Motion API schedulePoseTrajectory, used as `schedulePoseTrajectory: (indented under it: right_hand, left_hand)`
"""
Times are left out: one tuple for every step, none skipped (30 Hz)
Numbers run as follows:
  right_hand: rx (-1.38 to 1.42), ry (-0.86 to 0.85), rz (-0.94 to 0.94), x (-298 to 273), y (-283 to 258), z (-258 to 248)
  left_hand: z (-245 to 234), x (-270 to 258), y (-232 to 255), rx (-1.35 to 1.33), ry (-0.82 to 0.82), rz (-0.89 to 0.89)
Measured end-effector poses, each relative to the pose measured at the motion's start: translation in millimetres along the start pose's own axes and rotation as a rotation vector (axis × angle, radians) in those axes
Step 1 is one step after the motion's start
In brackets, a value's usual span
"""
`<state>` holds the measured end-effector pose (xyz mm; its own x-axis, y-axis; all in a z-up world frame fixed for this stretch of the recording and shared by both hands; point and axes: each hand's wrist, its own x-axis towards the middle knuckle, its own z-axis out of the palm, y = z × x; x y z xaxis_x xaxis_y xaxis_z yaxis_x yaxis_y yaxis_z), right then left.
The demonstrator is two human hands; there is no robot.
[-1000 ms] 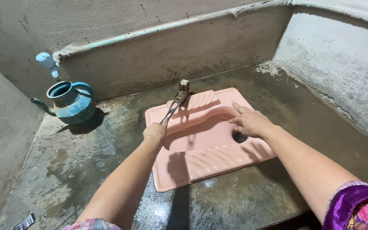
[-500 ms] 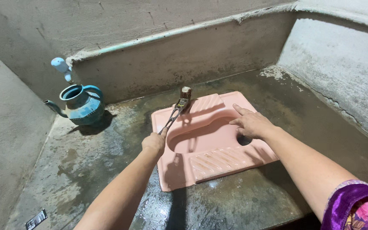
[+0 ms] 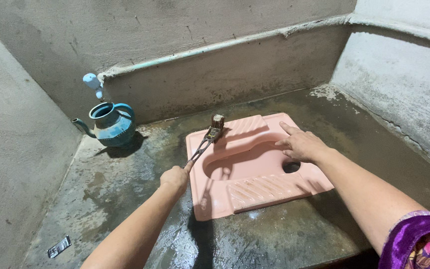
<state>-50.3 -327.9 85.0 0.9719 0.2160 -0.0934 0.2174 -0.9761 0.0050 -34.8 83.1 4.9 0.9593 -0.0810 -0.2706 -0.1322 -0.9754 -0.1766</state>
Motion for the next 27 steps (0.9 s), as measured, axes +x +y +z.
schedulePoseTrajectory:
  right_hand:
    - [0.001, -0.003, 0.003, -0.7, 0.6, -0.6]
    - [0.001, -0.005, 0.006, -1.0, 1.1, -0.9]
    - [-0.001, -0.007, 0.014, -1.7, 1.7, -0.7]
    - [-0.003, -0.009, 0.022, -1.6, 2.1, -0.3]
    - [-0.005, -0.012, 0.030, -1.7, 2.6, 0.3]
    - [-0.004, -0.018, 0.038, -1.4, 3.4, 0.8]
    - [-0.004, -0.025, 0.044, -0.7, 3.9, 1.5]
    - [-0.003, -0.032, 0.050, -0.2, 4.4, 2.8]
    - [-0.008, -0.032, 0.047, 0.3, 5.0, 3.9]
    - [-0.013, -0.031, 0.043, 0.8, 5.8, 4.9]
    - [-0.018, -0.032, 0.039, 0.8, 6.3, 6.4]
    - [-0.017, -0.037, 0.037, 1.0, 6.4, 7.9]
    - [-0.016, -0.040, 0.036, 1.5, 6.4, 8.7]
    - [-0.015, -0.043, 0.035, 2.0, 6.0, 9.1]
    - [-0.011, -0.048, 0.043, 1.9, 5.3, 9.3]
    - [-0.008, -0.053, 0.052, 2.5, 4.3, 9.1]
    - [-0.004, -0.059, 0.063, 1.9, 4.1, 9.6]
    - [-0.007, -0.066, 0.066, 1.1, 3.5, 10.9]
    - [-0.011, -0.071, 0.066, 1.9, 2.6, 11.6]
    - [-0.016, -0.075, 0.067, 2.3, 2.8, 12.5]
    - [-0.010, -0.072, 0.060, 2.9, 3.5, 13.8]
    - [-0.004, -0.068, 0.053, 3.9, 4.4, 15.5]
    - [0.001, -0.064, 0.047, 5.1, 5.7, 17.4]
    - [0.003, -0.068, 0.048, 6.1, 6.9, 19.5]
    - [0.005, -0.071, 0.047, 7.5, 7.4, 21.4]
    - [0.007, -0.074, 0.047, 8.7, 7.7, 23.1]
    - [0.008, -0.071, 0.041, 10.1, 7.7, 24.6]
  left_hand:
    - [-0.3, -2.4, -2.0, -0.002, 0.002, 0.001]
    - [-1.3, -4.4, -2.8, -0.004, 0.003, 0.002]
    - [-2.0, -6.4, -2.5, -0.004, -0.007, -0.004]
    - [-3.0, -8.1, -3.0, -0.003, -0.017, -0.009]
    - [-4.2, -8.5, -2.6, -0.003, -0.028, -0.014]
    - [-5.8, -7.0, -0.7, -0.001, -0.030, -0.011]
    - [-6.4, -5.3, 1.2, -0.001, -0.033, -0.010]
    - [-6.8, -2.7, 2.8, 0.000, -0.037, -0.009]
    - [-7.8, 1.7, 4.8, -0.014, -0.033, -0.012]
    - [-9.3, 7.6, 7.4, -0.027, -0.030, -0.015]
    - [-9.7, 12.6, 9.5, -0.041, -0.028, -0.018]
    - [-9.3, 17.0, 11.4, -0.039, -0.020, -0.012]
    - [-9.5, 21.9, 13.6, -0.038, -0.010, -0.006]
    - [-9.6, 26.3, 15.4, -0.037, -0.001, 0.000]
    - [-10.0, 30.3, 17.2, -0.040, -0.007, -0.007]
    - [-11.0, 34.3, 19.3, -0.042, -0.014, -0.014]
    - [-11.6, 38.1, 22.5, -0.045, -0.021, -0.018]
    - [-11.9, 41.3, 25.5, -0.042, -0.022, -0.017]
    - [-12.6, 44.6, 27.2, -0.040, -0.020, -0.019]
    - [-13.4, 48.0, 28.9, -0.037, -0.019, -0.021]
    - [-14.0, 51.6, 30.6, -0.036, -0.021, -0.022]
    - [-14.5, 55.5, 32.8, -0.036, -0.023, -0.023]
    - [-15.1, 59.8, 35.1, -0.035, -0.024, -0.024]
    - [-15.7, 64.0, 37.0, -0.037, -0.030, -0.024]
    - [-16.5, 67.9, 38.0, -0.038, -0.036, -0.025]
    - [-16.9, 71.2, 38.8, -0.040, -0.042, -0.026]
    - [-17.0, 73.9, 39.3, -0.040, -0.041, -0.026]
